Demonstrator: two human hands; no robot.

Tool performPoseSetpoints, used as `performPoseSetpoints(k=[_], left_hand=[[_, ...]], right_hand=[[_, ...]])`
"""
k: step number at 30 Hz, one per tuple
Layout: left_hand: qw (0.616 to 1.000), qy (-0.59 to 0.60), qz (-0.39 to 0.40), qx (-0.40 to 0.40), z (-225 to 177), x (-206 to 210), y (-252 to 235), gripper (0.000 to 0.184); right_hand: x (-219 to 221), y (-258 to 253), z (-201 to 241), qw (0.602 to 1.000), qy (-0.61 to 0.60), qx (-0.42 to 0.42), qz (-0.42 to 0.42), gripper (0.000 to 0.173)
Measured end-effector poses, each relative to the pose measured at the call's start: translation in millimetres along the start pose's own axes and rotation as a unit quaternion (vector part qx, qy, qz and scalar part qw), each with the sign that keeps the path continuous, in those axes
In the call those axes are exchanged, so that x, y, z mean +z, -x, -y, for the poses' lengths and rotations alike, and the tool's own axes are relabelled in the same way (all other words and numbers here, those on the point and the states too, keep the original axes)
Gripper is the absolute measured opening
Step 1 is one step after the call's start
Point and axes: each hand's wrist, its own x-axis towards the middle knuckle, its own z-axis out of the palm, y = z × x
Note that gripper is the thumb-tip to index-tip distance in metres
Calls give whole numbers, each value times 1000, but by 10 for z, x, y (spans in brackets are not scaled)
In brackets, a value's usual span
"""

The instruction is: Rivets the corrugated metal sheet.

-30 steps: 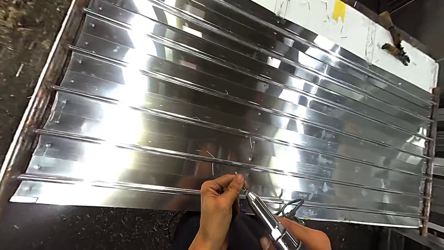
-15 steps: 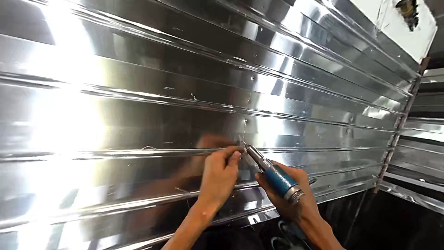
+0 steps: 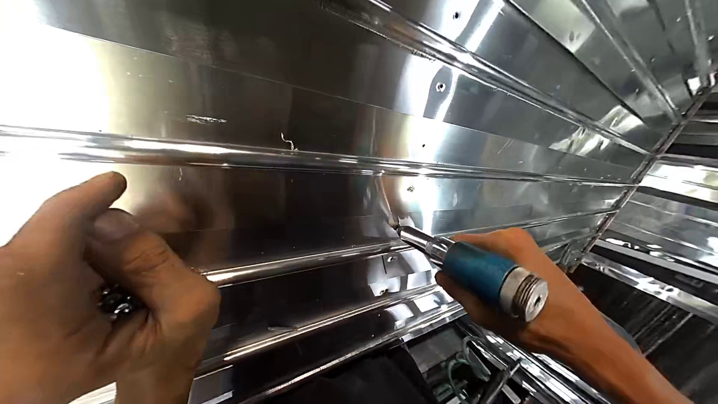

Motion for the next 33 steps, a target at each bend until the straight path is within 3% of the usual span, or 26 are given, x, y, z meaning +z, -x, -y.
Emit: performPoseSetpoints(k=[3,6,8,10,11,12,14,15,17,20,23,26,30,33], left_hand=[[998,-41,-28,47,-94,20,-82,31],[992,7,-40,119,-220,29,-199,28],[993,106,5,50,-436,-119,-105,27],[959,258,73,-91,-751,-358,248,24],[911,356,120,-167,-892,-470,515,25],[839,457,169,-240,-1008,-560,791,30],[664,611,271,-336,-1157,-706,1290,48],[595,651,314,-352,-1204,-770,1510,55],[526,676,377,-353,-1283,-889,1879,60],[535,657,425,-318,-1330,-977,2254,62],[612,613,424,-263,-1328,-1000,2501,59],[666,583,411,-216,-1330,-990,2612,73],[684,567,410,-207,-1390,-1010,2573,51],[701,544,398,-230,-1378,-1039,2521,37]], right_hand=[[142,63,-57,997,62,-37,-25,19],[287,216,-108,996,-17,-27,-81,14],[347,570,-17,986,-101,-32,-127,18],[395,983,105,965,-196,-85,-150,32],[452,1218,187,955,-231,-97,-155,36],[516,1436,277,947,-259,-103,-157,37],[643,1752,475,932,-315,-117,-135,34],[719,1855,558,927,-333,-125,-122,33],[878,1993,667,927,-333,-142,-100,34],[1114,2146,717,934,-293,-186,-81,34],[1313,2309,742,940,-243,-219,-98,32],[1464,2421,773,944,-196,-215,-157,31],[1533,2513,681,919,-276,-207,-192,31],[1574,2587,626,882,-339,-181,-271,32]])
